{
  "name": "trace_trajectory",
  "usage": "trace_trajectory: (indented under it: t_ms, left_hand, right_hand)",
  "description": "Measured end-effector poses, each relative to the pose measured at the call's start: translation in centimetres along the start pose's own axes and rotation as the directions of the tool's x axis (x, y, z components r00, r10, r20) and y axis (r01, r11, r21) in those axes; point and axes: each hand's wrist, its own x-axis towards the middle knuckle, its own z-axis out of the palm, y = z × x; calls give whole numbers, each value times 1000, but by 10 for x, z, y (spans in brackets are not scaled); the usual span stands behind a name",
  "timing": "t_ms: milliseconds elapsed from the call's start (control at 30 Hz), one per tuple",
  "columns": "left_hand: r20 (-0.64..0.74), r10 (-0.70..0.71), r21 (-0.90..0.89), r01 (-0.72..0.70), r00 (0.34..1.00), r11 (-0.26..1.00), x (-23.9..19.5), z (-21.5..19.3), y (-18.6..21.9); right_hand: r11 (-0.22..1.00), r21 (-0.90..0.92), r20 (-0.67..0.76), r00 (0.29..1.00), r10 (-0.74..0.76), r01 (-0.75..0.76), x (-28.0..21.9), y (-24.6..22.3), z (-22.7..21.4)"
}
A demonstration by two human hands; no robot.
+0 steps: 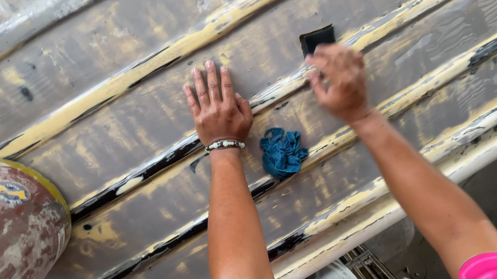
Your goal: Sanding and cleaning the surface of a car roof using a sanding block and a wet cloth.
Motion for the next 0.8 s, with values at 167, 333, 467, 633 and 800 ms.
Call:
trace_trajectory:
  t_ms: [167,333,467,633,800]
  left_hand:
    - [0,-14,-35,14,1000,999,1,-3,2]
    - [-11,-10,-49,10,1000,999,0,-1,-1]
    - [-36,13,-71,-16,999,997,-6,7,-3]
    - [-29,30,-50,-31,999,998,-3,6,-6]
    - [-18,26,-53,-27,999,998,-3,0,-4]
  right_hand:
    - [999,43,113,993,-29,25,48,31,-29]
    - [954,282,327,945,8,-106,67,-3,-28]
    - [902,398,208,940,-269,170,72,-78,0]
    - [828,449,168,878,-448,336,80,-41,-7]
    - [908,372,225,931,-288,191,71,-25,-20]
